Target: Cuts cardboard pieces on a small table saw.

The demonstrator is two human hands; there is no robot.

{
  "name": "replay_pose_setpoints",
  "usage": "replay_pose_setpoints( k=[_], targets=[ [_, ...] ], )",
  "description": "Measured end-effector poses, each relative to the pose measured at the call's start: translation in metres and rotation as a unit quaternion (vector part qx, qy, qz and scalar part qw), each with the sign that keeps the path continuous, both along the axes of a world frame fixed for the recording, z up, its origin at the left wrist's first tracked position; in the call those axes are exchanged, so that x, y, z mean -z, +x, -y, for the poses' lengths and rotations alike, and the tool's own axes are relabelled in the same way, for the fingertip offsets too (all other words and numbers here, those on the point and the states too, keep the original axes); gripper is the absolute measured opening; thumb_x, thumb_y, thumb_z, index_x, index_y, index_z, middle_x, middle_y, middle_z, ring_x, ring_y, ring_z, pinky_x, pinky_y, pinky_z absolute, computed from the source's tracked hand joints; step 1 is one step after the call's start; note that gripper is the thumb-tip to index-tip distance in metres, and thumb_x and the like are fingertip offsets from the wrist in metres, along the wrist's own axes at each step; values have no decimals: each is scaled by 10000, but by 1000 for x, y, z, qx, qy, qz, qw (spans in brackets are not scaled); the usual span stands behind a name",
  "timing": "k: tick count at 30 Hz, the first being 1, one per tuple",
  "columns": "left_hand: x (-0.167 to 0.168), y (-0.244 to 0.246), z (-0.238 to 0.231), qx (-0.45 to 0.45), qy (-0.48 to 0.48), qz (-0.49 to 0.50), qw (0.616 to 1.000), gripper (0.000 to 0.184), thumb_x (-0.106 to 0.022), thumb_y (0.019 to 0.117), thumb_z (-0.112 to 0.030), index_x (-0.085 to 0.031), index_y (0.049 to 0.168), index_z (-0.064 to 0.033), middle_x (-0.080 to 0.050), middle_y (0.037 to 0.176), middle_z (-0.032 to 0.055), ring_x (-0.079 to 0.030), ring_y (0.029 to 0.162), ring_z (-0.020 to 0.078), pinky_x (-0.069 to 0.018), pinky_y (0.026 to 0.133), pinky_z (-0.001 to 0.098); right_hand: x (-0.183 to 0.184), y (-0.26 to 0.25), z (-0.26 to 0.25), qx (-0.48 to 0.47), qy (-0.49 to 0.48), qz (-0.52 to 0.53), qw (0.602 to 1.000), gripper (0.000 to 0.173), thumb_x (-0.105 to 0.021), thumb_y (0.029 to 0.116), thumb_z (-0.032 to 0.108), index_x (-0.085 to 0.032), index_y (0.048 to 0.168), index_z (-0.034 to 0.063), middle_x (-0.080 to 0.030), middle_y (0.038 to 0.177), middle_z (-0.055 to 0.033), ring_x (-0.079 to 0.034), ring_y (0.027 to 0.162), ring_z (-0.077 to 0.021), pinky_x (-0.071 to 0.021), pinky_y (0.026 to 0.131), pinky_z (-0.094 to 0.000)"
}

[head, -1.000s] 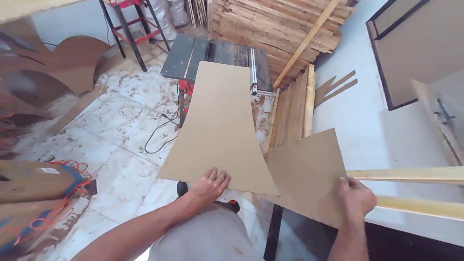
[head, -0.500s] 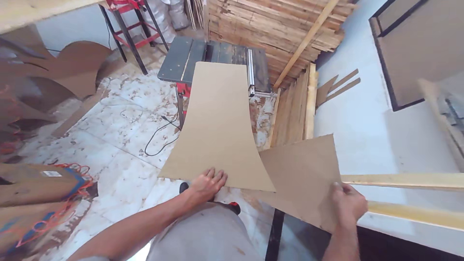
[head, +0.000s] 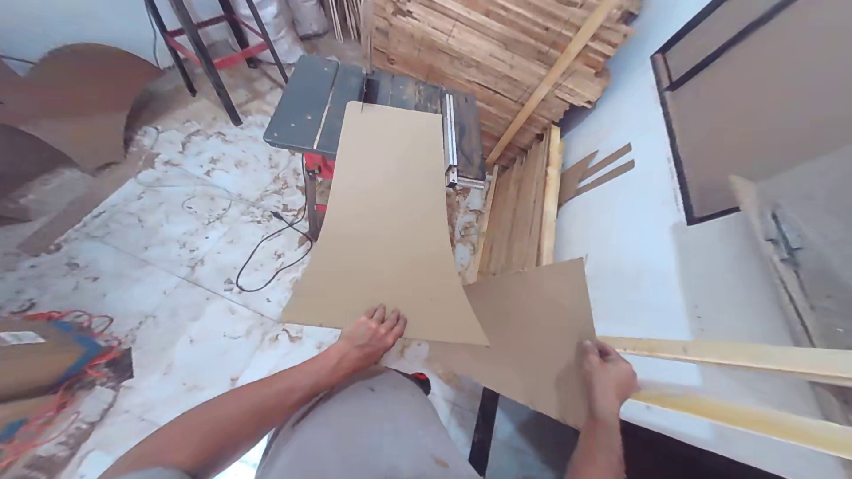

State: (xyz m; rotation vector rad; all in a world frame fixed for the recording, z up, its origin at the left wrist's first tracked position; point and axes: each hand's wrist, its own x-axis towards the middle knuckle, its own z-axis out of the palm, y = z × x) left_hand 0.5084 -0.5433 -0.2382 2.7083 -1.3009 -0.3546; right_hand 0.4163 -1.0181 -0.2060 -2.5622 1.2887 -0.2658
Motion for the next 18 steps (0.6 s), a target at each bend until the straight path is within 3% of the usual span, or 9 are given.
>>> replay_pose_setpoints(
  k=[4, 9, 12, 15, 18],
  targets=[
    [3, 16, -12, 12, -18, 20, 1000, 469, -538, 973, 43, -570, 1431, -55, -611, 1429, 195, -616, 1283, 413, -549, 991, 531, -2, 6, -7, 11, -15, -1, 1000, 282, -644, 989, 300, -756, 998, 42, -722, 931, -238, -678, 921, -452, -464, 814, -711],
    [29, 7, -22, 4, -46, 79, 996, 443, -566, 968, 8, -613, 1399, -82, -654, 1384, 164, -651, 1246, 386, -571, 965, 511, -1, 32, -11, 21, -8, -27, 999, 280, -626, 997, 302, -759, 1061, 65, -731, 1000, -232, -681, 995, -447, -473, 862, -699],
    [50, -15, -20, -30, -107, 152, 982, 361, -581, 971, -162, -692, 1312, -119, -724, 1277, 111, -710, 1155, 334, -604, 899, 472, 7, 61, -11, -5, 19, -28, 999, 268, -635, 991, 279, -754, 1073, 54, -731, 998, -227, -683, 984, -439, -482, 855, -689],
    [57, -38, -24, -58, -131, 180, 973, 373, -533, 1012, -336, -710, 1292, -164, -737, 1262, 66, -712, 1153, 306, -598, 913, 448, 35, 81, -28, -27, 73, -27, 997, 250, -648, 979, 246, -743, 1059, 29, -725, 982, -229, -682, 958, -434, -492, 837, -679],
    [40, -54, -25, -78, -121, 179, 973, 396, -443, 1059, -353, -694, 1319, -192, -719, 1307, 34, -682, 1214, 282, -572, 969, 427, 67, 104, -54, -44, 135, -37, 989, 274, -662, 973, 234, -721, 1113, 7, -717, 1013, -240, -684, 970, -429, -512, 853, -664]
  ],
)
